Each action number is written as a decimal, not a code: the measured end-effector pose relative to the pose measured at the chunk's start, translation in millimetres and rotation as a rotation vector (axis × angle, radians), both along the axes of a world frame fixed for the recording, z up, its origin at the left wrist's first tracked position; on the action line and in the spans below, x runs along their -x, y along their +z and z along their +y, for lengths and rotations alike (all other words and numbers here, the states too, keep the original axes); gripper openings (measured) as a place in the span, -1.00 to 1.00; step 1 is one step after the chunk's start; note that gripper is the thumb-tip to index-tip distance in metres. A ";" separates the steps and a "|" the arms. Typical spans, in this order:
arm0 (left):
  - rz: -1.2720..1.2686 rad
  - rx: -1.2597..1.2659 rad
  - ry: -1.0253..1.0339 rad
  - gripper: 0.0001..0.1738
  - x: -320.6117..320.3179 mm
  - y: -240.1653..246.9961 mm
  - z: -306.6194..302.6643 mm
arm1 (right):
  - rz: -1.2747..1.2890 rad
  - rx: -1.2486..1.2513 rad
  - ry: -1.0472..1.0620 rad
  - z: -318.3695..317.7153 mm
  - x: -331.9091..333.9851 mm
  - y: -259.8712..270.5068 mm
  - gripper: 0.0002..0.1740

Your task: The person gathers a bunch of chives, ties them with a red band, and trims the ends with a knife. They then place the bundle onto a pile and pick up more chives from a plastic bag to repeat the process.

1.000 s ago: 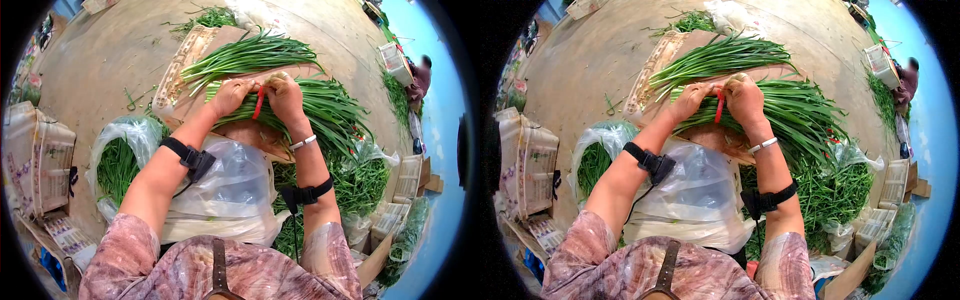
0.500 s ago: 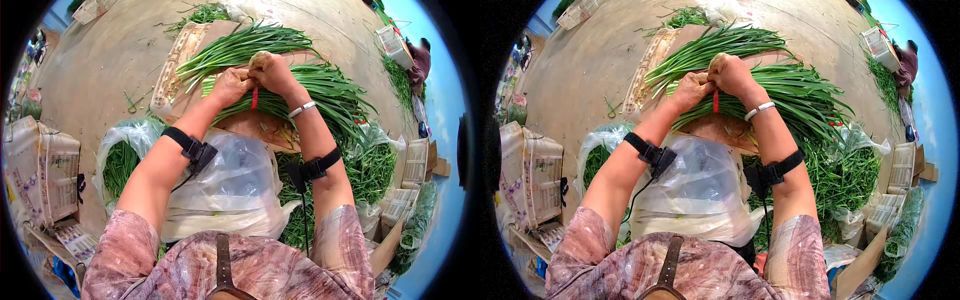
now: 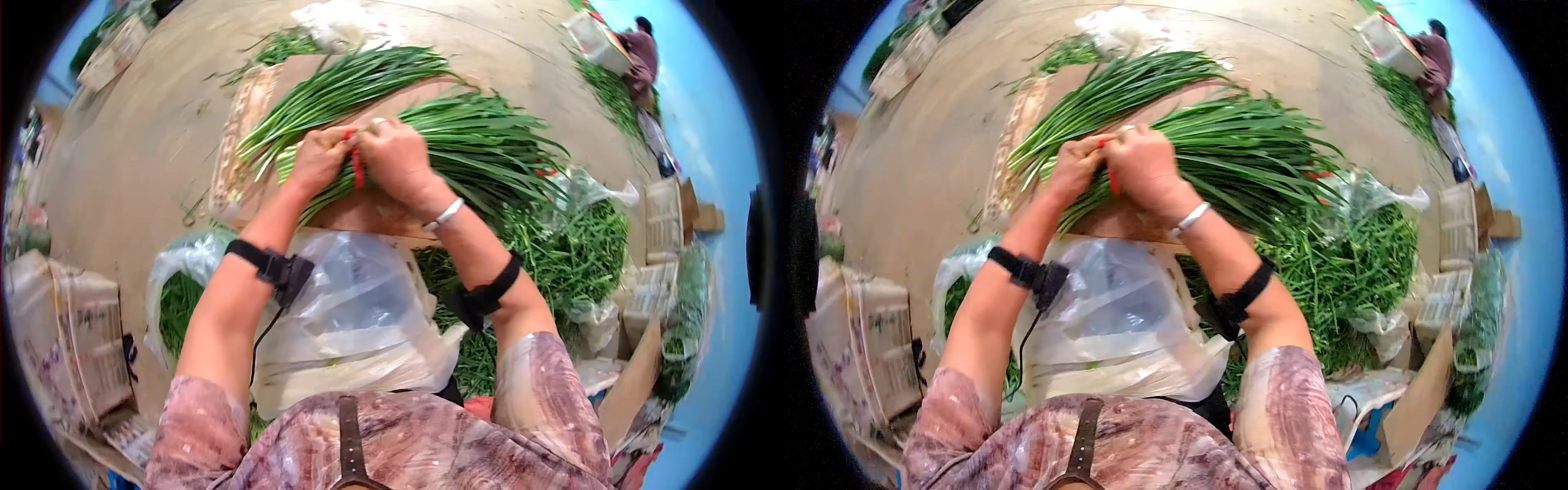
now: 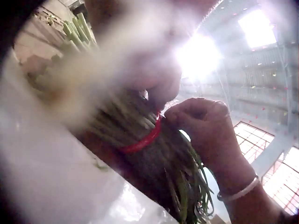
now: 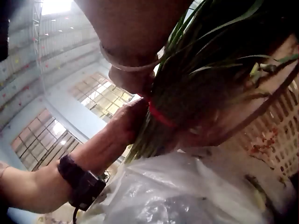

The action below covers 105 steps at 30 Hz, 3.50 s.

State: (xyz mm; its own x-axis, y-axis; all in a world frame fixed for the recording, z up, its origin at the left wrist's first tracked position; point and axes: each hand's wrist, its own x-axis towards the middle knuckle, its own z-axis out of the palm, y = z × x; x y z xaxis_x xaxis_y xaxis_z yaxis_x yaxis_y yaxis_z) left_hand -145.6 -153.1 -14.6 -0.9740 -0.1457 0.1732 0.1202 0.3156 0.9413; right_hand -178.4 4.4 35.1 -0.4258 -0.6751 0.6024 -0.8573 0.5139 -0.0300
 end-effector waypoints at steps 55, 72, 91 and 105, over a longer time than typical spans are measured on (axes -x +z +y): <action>0.285 0.505 0.185 -0.85 -12.0 11.0 4.6 | -0.109 0.101 0.159 -4.7 -8.5 -9.4 -0.93; 0.286 0.357 0.282 -0.84 -2.8 -1.8 -6.5 | -0.448 0.283 0.274 -20.2 4.2 -11.5 -0.91; 0.474 0.462 0.356 -0.88 -27.8 2.2 14.4 | -0.680 0.144 0.202 -2.9 10.2 -3.4 -0.92; 0.603 1.019 0.208 -0.81 -63.2 33.6 33.7 | -0.543 -0.264 0.253 -40.0 46.5 18.0 -0.93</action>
